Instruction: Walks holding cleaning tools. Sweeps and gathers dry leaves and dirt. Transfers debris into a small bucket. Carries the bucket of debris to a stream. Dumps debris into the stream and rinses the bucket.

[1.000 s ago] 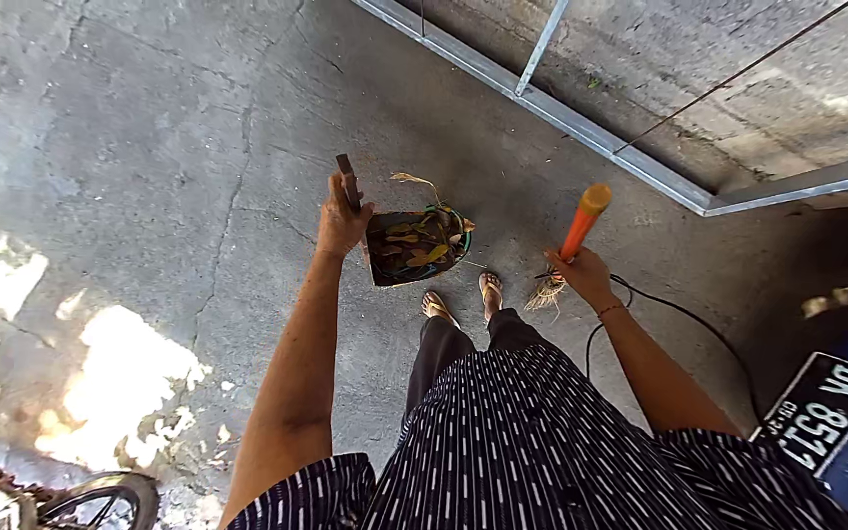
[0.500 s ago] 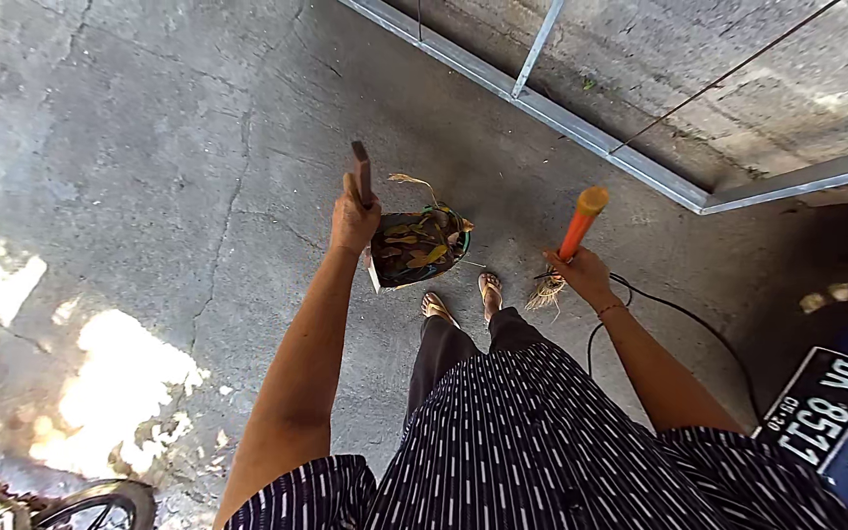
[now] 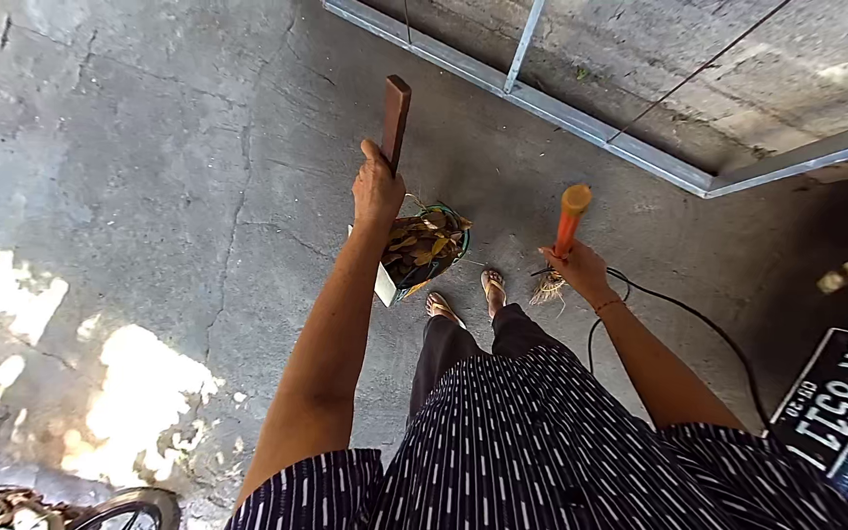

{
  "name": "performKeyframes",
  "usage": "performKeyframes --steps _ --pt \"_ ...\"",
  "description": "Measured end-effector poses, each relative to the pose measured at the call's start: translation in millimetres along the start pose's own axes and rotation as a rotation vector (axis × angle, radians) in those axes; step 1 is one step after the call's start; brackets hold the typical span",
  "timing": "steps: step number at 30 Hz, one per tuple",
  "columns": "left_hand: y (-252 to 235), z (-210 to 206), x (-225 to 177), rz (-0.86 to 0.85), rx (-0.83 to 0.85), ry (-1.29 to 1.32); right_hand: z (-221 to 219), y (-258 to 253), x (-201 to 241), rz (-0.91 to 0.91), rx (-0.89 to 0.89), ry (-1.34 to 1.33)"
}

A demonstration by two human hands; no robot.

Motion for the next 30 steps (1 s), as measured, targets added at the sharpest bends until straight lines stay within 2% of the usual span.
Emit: performKeyframes --steps 5,12,19,30 --pt "-5 -20 -5 -0.011 0.059 -0.043 8 1 -4 -0.007 -0.005 -0.020" --pt "14 0 -17 -0.028 0.015 -0.022 7 -2 -6 0.011 -0.029 -0.045" --pt "22 -17 -12 -0.051 0.084 -0.054 5 -4 -2 0.004 -0.021 -0.032" --pt "38 20 -15 -0.032 0.058 -0.060 7 -6 5 -0.016 0.038 0.023"
Point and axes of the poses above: each hand's wrist, its own y-axis away from the middle knuckle, its own z-axis out of the back of the hand, x = y × z, the point moved 5 cm from there along -y, towards the middle knuckle, and after that the axes turned 2 degrees about y, right-handed, at the moved point
